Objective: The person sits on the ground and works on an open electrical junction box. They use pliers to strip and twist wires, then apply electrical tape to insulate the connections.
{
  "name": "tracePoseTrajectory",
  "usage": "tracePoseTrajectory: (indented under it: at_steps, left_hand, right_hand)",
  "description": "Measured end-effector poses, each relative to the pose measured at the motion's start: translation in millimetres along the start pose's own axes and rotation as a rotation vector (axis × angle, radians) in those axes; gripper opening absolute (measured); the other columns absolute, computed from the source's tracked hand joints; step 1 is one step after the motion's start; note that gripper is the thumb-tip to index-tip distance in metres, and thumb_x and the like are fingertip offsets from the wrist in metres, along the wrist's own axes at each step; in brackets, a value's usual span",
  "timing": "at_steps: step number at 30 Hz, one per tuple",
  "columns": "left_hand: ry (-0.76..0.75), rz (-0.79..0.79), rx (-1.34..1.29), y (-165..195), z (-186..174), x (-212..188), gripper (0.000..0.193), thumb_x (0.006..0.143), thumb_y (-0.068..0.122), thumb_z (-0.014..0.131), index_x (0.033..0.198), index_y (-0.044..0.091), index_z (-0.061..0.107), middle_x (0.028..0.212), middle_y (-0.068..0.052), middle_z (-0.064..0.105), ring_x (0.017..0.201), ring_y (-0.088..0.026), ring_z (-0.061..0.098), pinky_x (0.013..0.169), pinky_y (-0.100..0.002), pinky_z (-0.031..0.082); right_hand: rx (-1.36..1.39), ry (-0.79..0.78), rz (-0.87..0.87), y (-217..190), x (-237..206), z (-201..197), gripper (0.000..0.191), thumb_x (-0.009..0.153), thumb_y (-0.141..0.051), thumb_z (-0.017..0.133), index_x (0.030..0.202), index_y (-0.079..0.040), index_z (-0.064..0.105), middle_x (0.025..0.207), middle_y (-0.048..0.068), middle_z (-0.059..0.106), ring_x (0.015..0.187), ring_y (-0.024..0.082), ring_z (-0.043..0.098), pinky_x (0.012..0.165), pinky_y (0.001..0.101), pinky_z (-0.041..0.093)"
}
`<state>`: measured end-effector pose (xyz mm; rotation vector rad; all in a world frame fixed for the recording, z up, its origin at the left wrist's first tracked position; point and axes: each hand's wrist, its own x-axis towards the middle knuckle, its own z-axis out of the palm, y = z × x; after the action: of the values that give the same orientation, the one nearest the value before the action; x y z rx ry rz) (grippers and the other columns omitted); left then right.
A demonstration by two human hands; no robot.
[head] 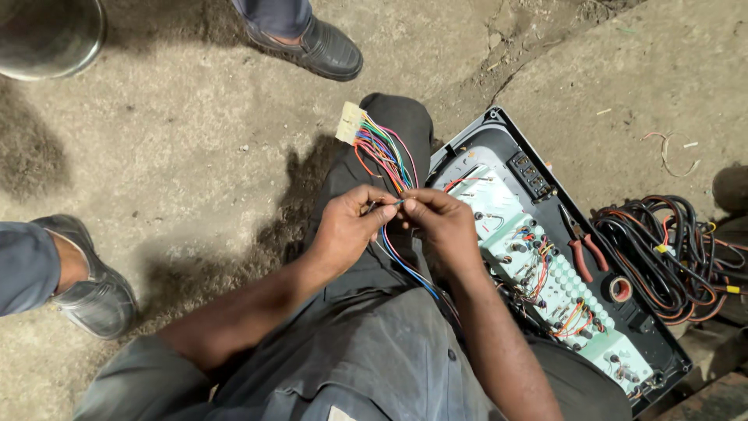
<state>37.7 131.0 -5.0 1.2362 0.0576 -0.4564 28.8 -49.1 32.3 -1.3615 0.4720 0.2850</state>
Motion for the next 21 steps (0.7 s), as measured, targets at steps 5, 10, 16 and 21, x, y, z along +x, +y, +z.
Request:
tracePoseTrajectory:
  at_steps: [5,10,16,21]
  left_hand:
    - [0.018,-0.125,-0.119,14.3,2.5,7.4,0.026,0.092,0.003,0.069,0.118,0.002,0.066,0.088,0.000,0.065,0.061,-0.004,0.051,0.050,-0.019,0.039]
    - [-0.011,-0.202,-0.130,22.0,3.6,10.6,0.032,0.093,0.007,0.065,0.126,0.005,0.066,0.082,0.002,0.063,0.056,-0.002,0.045,0.047,-0.019,0.034]
    - [0.005,-0.235,-0.156,10.5,-1.7,17.0,0.020,0.095,0.008,0.065,0.113,0.001,0.070,0.078,0.002,0.065,0.051,-0.002,0.043,0.045,-0.020,0.033]
    - [0.002,-0.194,-0.208,8.1,-5.2,19.5,0.011,0.095,0.005,0.067,0.106,0.003,0.070,0.076,0.002,0.062,0.051,-0.002,0.043,0.045,-0.019,0.033]
  right_hand:
    - [0.104,-0.049,0.006,7.0,-0.6,1.7,0.020,0.093,-0.007,0.072,0.109,0.005,0.074,0.092,0.009,0.075,0.078,0.014,0.069,0.072,0.0270,0.056]
    - [0.041,-0.022,-0.034,11.3,3.1,2.1,0.021,0.090,-0.007,0.075,0.108,0.004,0.075,0.096,0.009,0.077,0.084,0.014,0.071,0.078,0.0278,0.057]
    - [-0.204,-0.034,-0.157,10.8,-2.5,1.5,0.019,0.093,-0.013,0.073,0.106,0.001,0.075,0.096,0.005,0.077,0.087,0.009,0.069,0.080,0.0245,0.055]
    - [-0.369,0.014,-0.179,-1.5,1.3,13.5,0.027,0.100,-0.023,0.066,0.093,0.001,0.073,0.080,0.005,0.073,0.074,0.009,0.063,0.067,0.0259,0.051]
